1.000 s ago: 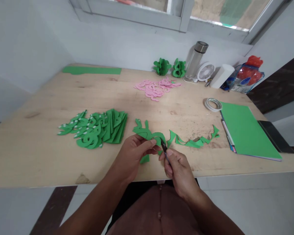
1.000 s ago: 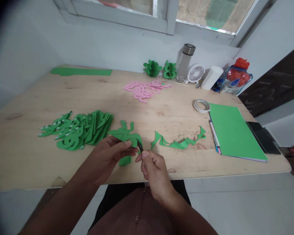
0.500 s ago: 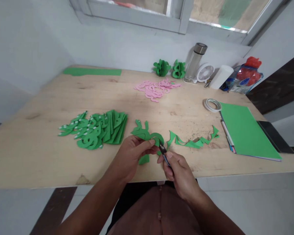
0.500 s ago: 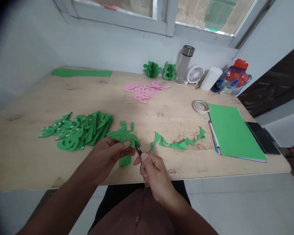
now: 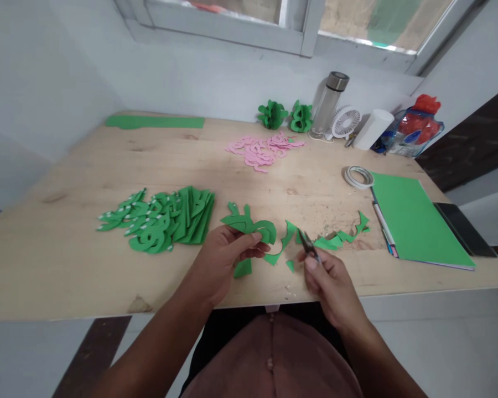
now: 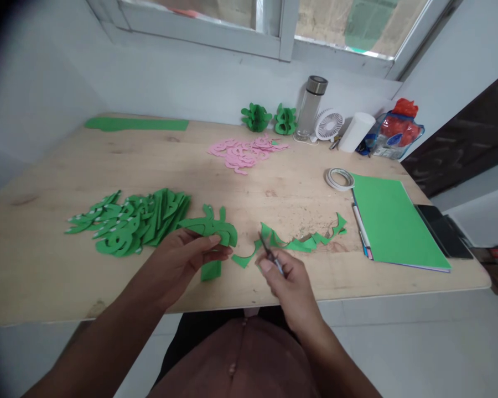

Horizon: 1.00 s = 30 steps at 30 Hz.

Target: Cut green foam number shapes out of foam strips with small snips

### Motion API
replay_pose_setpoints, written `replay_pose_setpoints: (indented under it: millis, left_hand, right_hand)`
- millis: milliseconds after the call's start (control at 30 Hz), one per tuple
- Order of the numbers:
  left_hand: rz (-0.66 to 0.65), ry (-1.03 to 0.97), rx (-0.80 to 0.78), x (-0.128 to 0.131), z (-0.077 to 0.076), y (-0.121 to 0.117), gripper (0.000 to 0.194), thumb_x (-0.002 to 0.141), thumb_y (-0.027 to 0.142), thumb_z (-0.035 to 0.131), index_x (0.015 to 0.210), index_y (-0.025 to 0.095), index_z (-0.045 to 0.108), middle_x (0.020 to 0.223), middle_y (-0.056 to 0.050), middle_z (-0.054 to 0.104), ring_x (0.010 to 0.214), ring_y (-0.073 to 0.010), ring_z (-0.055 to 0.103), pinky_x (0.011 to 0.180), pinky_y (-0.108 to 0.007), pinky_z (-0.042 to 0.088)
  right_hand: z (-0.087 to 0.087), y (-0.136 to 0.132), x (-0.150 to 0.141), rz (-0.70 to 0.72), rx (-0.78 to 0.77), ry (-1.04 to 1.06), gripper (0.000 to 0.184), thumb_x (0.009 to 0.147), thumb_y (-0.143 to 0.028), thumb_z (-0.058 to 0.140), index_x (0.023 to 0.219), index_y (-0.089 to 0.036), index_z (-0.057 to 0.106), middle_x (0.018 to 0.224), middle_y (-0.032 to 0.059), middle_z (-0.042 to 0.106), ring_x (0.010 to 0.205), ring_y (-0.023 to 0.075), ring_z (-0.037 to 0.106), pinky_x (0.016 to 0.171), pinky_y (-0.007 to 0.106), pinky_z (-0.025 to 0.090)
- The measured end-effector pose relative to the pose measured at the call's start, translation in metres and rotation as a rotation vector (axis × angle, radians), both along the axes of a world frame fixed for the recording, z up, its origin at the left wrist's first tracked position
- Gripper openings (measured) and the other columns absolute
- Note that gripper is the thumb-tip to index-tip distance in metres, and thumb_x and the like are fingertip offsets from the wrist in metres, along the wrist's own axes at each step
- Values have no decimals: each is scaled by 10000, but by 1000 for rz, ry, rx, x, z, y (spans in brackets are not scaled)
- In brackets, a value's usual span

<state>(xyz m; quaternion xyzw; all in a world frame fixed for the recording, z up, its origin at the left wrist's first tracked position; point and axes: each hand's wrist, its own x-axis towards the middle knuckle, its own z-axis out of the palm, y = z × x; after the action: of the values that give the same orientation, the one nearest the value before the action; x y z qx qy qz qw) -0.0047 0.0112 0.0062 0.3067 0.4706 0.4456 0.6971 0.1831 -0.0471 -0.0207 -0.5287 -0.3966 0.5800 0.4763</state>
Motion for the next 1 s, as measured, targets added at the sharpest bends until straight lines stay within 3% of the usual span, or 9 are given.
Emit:
replay_pose_setpoints:
  millis: [100, 233, 367, 500, 733, 1000]
  left_hand:
    - [-93, 26, 35, 5, -1, 0, 116, 616, 275, 810, 616, 181, 741, 622, -31, 734, 593, -149, 665, 612, -248, 538]
    - [-271, 94, 88, 13, 1, 3, 101, 642, 274, 775, 669, 178, 764, 613, -35, 732, 581, -139, 647, 588, -236, 521]
    - [-360, 198, 139, 19, -1, 9, 121, 668, 285, 733, 613, 177, 738, 561, -30, 702, 535, -128, 615, 543, -229, 491]
    - [-386, 254, 171, 24, -5, 16, 134, 671, 281, 709, 581, 181, 717, 544, -21, 682, 516, -128, 599, 518, -231, 475]
    - [-444, 285, 173, 33, -1, 19, 166, 682, 293, 707, 560, 183, 688, 536, -17, 678, 520, -123, 599, 544, -231, 483]
    - [-359, 216, 132, 33, -5, 15, 165, 682, 287, 732, 609, 190, 619, 573, 3, 679, 535, -120, 603, 551, -234, 484]
  right_hand:
    - [7, 17, -1, -84, 51, -98, 281, 786, -449, 742, 824, -173, 709, 569, -73, 336, 492, 84, 190, 435, 241, 125]
    - [9, 34, -9, -49, 72, -112, 248, 738, -397, 750, 672, -187, 634, 551, -69, 357, 488, 86, 244, 434, 231, 178]
    - [3, 38, -7, -204, 49, -53, 278, 706, -413, 758, 645, -198, 593, 520, -93, 293, 461, 78, 182, 413, 229, 148]
    - [-3, 36, 1, -320, 35, -10, 314, 678, -429, 781, 634, -197, 573, 524, -102, 261, 463, 75, 161, 409, 231, 123]
    - [-4, 34, -1, -159, 3, 1, 300, 704, -405, 762, 624, -197, 561, 513, -96, 289, 465, 76, 180, 406, 227, 125]
    - [-4, 33, -3, -316, -3, 119, 288, 676, -375, 785, 659, -198, 559, 481, -120, 287, 428, 60, 169, 400, 217, 123]
